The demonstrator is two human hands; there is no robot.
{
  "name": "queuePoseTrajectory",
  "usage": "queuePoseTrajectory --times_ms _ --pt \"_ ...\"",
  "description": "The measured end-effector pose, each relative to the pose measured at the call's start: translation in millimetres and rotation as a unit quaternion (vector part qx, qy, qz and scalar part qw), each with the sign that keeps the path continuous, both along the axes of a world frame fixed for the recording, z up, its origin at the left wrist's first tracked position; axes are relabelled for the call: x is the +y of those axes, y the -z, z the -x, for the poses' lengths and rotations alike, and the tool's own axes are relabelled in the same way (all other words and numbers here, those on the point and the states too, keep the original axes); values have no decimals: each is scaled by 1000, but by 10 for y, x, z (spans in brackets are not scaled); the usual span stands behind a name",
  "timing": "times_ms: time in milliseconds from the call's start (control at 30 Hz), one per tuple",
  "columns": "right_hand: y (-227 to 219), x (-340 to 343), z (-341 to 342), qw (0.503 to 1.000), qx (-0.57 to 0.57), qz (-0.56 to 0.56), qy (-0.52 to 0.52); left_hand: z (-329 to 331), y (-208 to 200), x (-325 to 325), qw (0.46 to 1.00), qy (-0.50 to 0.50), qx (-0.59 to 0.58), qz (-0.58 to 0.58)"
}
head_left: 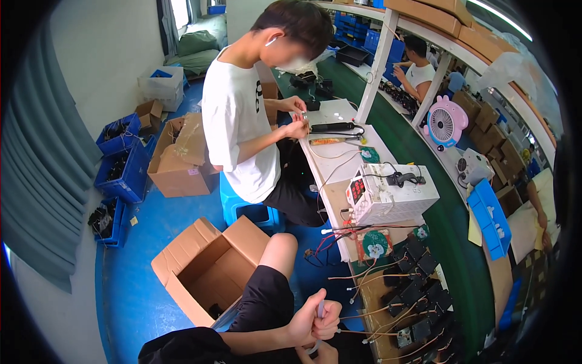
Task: Apply hot glue to secure wires on several small electronic components on a production workbench.
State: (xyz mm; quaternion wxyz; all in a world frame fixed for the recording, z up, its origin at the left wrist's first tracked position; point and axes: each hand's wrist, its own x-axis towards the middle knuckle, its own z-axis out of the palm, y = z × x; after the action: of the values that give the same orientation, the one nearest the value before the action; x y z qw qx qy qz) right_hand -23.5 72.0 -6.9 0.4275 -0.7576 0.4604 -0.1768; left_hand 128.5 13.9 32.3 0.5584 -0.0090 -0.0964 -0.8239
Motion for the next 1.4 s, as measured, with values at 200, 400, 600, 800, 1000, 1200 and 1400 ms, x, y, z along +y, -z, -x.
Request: queuePoseTrajectory --times_ms 200,400,600,800,1000,1200,1400 --pt "-132 -124 104 993 29 -43 110 -93 -33 -63 993 -14 -113 21" --pt "-213 -265 430 956 -49 -129 259 -149 -46 -44 990 11 -143 6" --pt "-500 -237 399 917 -230 -240 221 -120 333 84 984 45 -127 -117" --pt "-431 -297 478 956 -182 -226 -33 14 419 215 967 93 -215 -95" --pt "-578 -58 97 928 -270 -229 -112 -132 146 59 970 80 -217 -76" --pt "134 271 -324 965 -177 -83 -175 -140 -26 80 904 77 -389 158" --pt "95 -166 -13 990 -115 -19 74 -227 2 186 884 -58 -426 185"
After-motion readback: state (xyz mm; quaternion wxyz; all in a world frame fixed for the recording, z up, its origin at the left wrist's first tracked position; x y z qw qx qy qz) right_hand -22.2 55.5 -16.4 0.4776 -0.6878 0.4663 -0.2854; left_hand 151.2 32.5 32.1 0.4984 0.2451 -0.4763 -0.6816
